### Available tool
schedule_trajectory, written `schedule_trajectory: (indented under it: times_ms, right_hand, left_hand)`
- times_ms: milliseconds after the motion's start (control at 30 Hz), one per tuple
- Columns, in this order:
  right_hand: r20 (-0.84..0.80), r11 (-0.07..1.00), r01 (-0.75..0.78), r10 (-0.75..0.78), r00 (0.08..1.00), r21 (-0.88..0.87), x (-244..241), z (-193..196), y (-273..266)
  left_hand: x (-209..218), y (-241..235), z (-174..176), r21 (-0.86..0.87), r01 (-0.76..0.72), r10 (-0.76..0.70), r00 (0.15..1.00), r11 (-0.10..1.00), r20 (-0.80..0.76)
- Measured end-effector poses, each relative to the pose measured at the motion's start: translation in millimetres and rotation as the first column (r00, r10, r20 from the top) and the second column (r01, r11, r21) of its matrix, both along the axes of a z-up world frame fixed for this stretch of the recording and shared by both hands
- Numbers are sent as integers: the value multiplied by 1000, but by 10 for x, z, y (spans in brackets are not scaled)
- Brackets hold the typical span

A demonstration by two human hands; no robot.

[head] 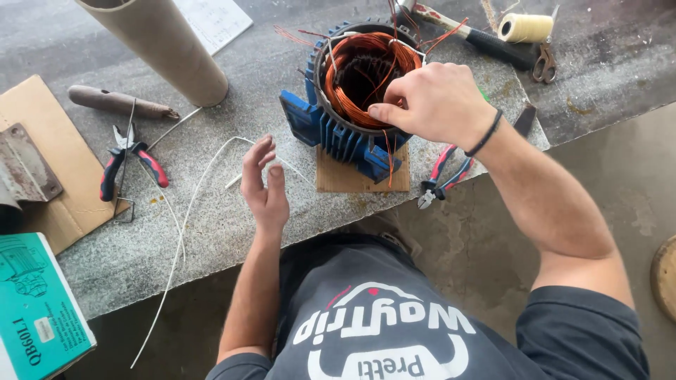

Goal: Wiring and connecting the internal coils of an electric motor stator using pliers and a lighter.

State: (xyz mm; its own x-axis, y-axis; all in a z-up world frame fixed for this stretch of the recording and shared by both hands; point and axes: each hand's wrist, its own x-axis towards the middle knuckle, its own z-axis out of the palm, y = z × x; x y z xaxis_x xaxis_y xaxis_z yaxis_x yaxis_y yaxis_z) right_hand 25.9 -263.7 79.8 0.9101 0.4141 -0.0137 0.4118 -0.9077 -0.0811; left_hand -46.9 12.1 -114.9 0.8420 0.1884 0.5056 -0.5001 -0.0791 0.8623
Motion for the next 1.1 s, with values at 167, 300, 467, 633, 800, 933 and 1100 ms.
schedule_trajectory:
  times_ms: [167,300,467,633,800,933,1100]
  right_hand:
    - [-31,996,3,0,1000,94,125,-127,-77]
    - [299,925,-217,122,947,311,3,-442,-271]
    - [396,785,-234,-15,918,573,-149,-613,-285]
    - [464,773,-239,-80,882,588,-127,-372,-391]
    - [579,789,-388,51,814,476,-141,-143,-411]
    - [575,765,-361,-15,818,533,-171,-155,-616]
    - [367,172,-329,-288,885,929,-495,-148,-1402]
  left_hand:
    - [-202,242,44,49,-17,23,992,999,-125]
    - [-283,220,334,299,2,40,990,954,-135]
    - [-192,-102,971,476,142,-217,971,868,106]
    - [180,-632,1505,573,164,-328,925,803,194]
    - [753,-1180,1384,613,325,-398,917,720,-19]
    - [870,-1294,1293,635,304,-428,903,711,47]
    - [1030,-1456,1238,35,684,-671,724,729,-160]
